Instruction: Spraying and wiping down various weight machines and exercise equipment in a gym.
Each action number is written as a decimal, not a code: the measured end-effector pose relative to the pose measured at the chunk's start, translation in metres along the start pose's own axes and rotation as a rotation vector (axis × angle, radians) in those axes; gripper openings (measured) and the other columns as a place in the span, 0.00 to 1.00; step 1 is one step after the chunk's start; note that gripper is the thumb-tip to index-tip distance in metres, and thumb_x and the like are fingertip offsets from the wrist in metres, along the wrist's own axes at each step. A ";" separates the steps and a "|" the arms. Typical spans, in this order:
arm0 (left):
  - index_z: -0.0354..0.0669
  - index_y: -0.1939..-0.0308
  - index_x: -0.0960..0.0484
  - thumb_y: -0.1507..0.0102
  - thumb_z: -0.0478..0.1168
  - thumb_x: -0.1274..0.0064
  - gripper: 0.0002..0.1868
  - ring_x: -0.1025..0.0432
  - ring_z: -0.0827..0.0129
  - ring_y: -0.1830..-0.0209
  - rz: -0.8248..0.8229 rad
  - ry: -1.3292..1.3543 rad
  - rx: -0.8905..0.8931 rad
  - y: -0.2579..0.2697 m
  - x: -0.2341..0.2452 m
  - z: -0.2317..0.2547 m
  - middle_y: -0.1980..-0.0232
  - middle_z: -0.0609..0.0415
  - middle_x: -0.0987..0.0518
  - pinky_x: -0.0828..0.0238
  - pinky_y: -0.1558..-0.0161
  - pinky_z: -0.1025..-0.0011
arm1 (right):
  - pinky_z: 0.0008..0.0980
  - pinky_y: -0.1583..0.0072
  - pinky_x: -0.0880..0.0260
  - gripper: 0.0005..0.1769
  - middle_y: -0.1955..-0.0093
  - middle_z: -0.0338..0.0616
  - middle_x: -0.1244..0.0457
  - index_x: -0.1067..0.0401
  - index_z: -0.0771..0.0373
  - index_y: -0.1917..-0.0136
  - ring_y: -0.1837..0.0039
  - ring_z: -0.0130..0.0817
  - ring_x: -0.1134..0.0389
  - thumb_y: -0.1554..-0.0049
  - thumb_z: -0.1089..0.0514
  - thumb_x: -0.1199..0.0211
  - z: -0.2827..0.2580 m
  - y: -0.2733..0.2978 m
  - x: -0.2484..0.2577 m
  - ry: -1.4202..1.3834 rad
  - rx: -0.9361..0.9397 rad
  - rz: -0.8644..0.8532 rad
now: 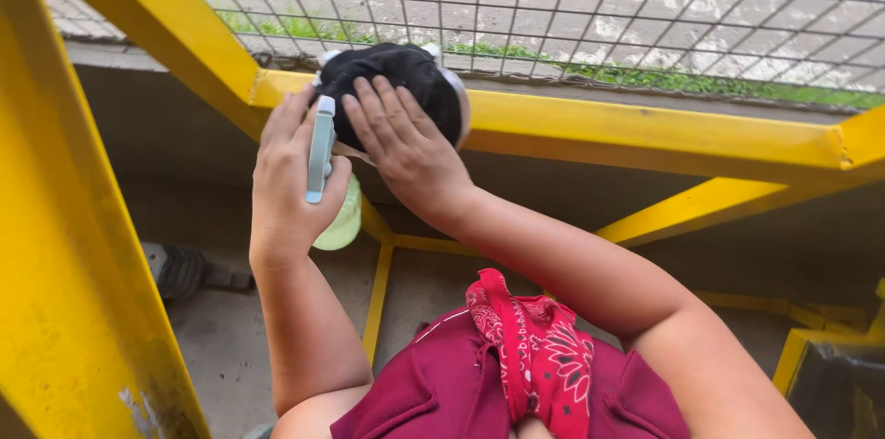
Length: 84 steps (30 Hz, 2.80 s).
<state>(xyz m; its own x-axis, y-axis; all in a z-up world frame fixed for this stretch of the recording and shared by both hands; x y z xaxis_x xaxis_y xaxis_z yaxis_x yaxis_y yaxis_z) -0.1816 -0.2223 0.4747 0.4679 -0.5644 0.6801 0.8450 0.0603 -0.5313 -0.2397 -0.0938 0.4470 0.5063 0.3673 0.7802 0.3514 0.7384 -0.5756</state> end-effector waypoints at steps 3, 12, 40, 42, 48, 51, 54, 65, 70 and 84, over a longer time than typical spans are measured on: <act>0.29 0.30 0.30 0.41 0.36 0.43 0.35 0.42 0.40 0.23 0.021 -0.151 0.102 0.009 0.002 -0.018 0.24 0.36 0.35 0.47 0.25 0.55 | 0.47 0.20 0.49 0.32 0.20 0.58 0.47 0.43 0.71 0.21 0.18 0.50 0.47 0.35 0.57 0.49 -0.012 -0.027 -0.022 -0.059 0.075 0.027; 0.33 0.22 0.38 0.42 0.37 0.42 0.44 0.51 0.42 0.17 -0.003 -0.243 0.127 0.012 0.005 -0.030 0.19 0.36 0.43 0.57 0.21 0.51 | 0.44 0.20 0.46 0.31 0.18 0.52 0.46 0.41 0.63 0.20 0.18 0.45 0.45 0.36 0.62 0.44 0.017 -0.014 -0.002 -0.241 0.097 0.031; 0.40 0.32 0.26 0.44 0.34 0.42 0.34 0.37 0.44 0.26 0.158 -0.205 0.442 0.100 0.027 -0.036 0.24 0.41 0.33 0.40 0.28 0.56 | 0.53 0.26 0.41 0.31 0.29 0.73 0.40 0.36 0.82 0.28 0.27 0.63 0.39 0.30 0.51 0.41 -0.051 -0.086 -0.085 -0.027 0.120 0.133; 0.40 0.31 0.26 0.43 0.35 0.42 0.34 0.38 0.44 0.26 0.148 -0.218 0.436 0.104 0.021 -0.035 0.25 0.41 0.33 0.41 0.28 0.56 | 0.51 0.25 0.41 0.29 0.28 0.70 0.40 0.36 0.81 0.28 0.25 0.60 0.39 0.30 0.52 0.41 -0.044 -0.075 -0.080 -0.051 0.165 0.182; 0.42 0.30 0.27 0.41 0.38 0.41 0.34 0.37 0.48 0.28 0.091 -0.253 0.532 0.122 0.001 -0.048 0.25 0.44 0.31 0.41 0.28 0.58 | 0.46 0.23 0.39 0.25 0.23 0.55 0.39 0.34 0.69 0.25 0.21 0.49 0.39 0.33 0.64 0.36 -0.042 -0.045 -0.028 -0.355 0.312 0.324; 0.38 0.33 0.27 0.43 0.40 0.37 0.34 0.34 0.46 0.31 0.086 -0.206 0.438 0.133 -0.020 -0.060 0.30 0.40 0.27 0.40 0.31 0.57 | 0.47 0.28 0.32 0.26 0.30 0.54 0.35 0.32 0.66 0.30 0.28 0.52 0.34 0.42 0.65 0.36 -0.049 -0.014 -0.028 -0.723 0.339 0.237; 0.39 0.38 0.24 0.43 0.39 0.38 0.29 0.25 0.50 0.40 0.056 0.128 0.527 0.145 -0.046 -0.065 0.42 0.42 0.20 0.30 0.37 0.63 | 0.39 0.45 0.28 0.16 0.46 0.52 0.32 0.33 0.65 0.32 0.45 0.42 0.28 0.31 0.58 0.43 -0.051 0.028 -0.092 -1.301 -0.070 -0.185; 0.42 0.49 0.20 0.45 0.35 0.41 0.20 0.23 0.50 0.56 0.062 0.405 0.897 0.222 -0.128 -0.087 0.56 0.46 0.17 0.26 0.53 0.61 | 0.24 0.70 0.44 0.20 0.66 0.35 0.40 0.32 0.62 0.49 0.71 0.21 0.44 0.31 0.46 0.56 -0.078 0.124 -0.182 -1.790 -0.577 -0.995; 0.43 0.50 0.21 0.45 0.35 0.42 0.19 0.24 0.48 0.56 0.115 0.368 1.027 0.256 -0.153 -0.085 0.57 0.46 0.18 0.27 0.54 0.59 | 0.23 0.65 0.40 0.23 0.64 0.34 0.39 0.31 0.63 0.51 0.66 0.20 0.42 0.29 0.44 0.57 -0.084 0.179 -0.232 -1.736 -0.596 -1.074; 0.42 0.45 0.22 0.46 0.34 0.41 0.24 0.23 0.48 0.51 0.318 0.167 1.123 0.328 -0.208 -0.107 0.50 0.47 0.18 0.26 0.49 0.58 | 0.24 0.58 0.35 0.23 0.60 0.33 0.36 0.29 0.62 0.46 0.61 0.21 0.38 0.31 0.43 0.56 -0.118 0.252 -0.316 -1.908 -0.972 -1.177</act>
<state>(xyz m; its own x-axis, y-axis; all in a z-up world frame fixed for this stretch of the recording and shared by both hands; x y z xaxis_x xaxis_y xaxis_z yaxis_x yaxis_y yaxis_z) -0.0295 -0.1733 0.1055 0.7297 -0.4888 0.4782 0.4894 0.8617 0.1341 -0.2177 -0.0905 0.0262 -0.8243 0.4726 -0.3117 0.2215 0.7760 0.5906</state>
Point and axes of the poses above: each hand's wrist, its own y-axis away from the middle knuckle, its own x-axis out of the back of the hand, z = x × y, the point moved 6 cm from there along -y, towards the middle knuckle
